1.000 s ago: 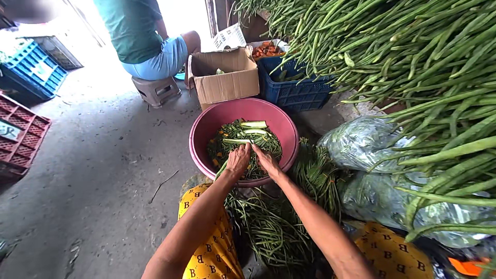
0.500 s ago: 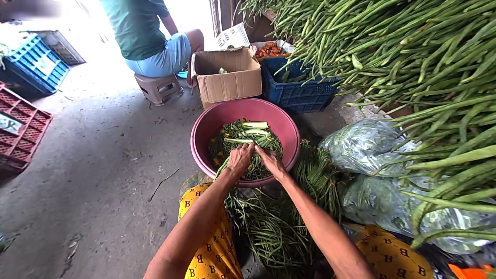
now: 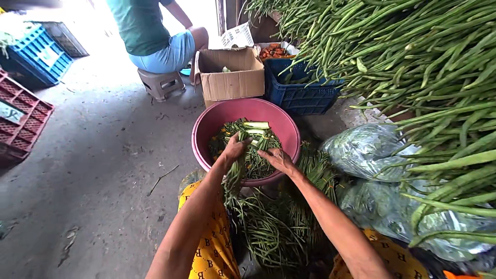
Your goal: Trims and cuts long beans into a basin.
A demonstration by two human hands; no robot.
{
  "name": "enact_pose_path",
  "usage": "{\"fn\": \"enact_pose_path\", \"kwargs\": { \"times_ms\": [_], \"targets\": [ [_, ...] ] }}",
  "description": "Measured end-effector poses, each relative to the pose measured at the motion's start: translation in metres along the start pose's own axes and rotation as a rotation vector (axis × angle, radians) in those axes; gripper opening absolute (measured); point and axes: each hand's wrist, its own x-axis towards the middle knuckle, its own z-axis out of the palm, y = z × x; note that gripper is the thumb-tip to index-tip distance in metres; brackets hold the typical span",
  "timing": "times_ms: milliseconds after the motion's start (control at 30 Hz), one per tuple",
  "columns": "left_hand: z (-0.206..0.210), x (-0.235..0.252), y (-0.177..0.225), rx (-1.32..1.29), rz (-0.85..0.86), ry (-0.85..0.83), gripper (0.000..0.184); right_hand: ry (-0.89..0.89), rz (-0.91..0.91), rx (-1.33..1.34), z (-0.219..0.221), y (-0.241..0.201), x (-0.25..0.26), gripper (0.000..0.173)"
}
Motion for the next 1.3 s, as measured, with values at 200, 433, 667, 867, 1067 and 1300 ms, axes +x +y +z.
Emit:
{"fn": "enact_pose_path", "kwargs": {
  "times_ms": [200,433,667,867,1067,1300],
  "targets": [
    [-0.003,-0.006,0.008,-0.274,-0.142,-0.276,0.006,-0.253,-0.068,0.114,-0.011,-0.003,-0.006,0.047],
    [0.012,-0.009,0.008,-0.252,-0.076,-0.218,0.009,-0.252,-0.221,-0.04,-0.017,0.005,-0.023,0.05],
    [0.016,-0.01,0.007,0.146,0.085,-0.234,0.029,0.473,-0.07,0.538,0.019,0.029,-0.04,0.024],
    [0.022,-0.01,0.009,0.265,0.097,-0.284,0.039,0.459,-0.024,0.412,0.015,-0.002,-0.029,0.045],
    [0.015,-0.013,0.006,-0.006,0.033,-0.207,0.032,0.417,-0.041,0.714,0.025,-0.001,-0.029,0.03],
    [0.02,-0.01,0.005,-0.095,0.02,-0.056,0.031,0.606,-0.079,0.283,0.037,-0.013,-0.031,0.035]
  ]
}}
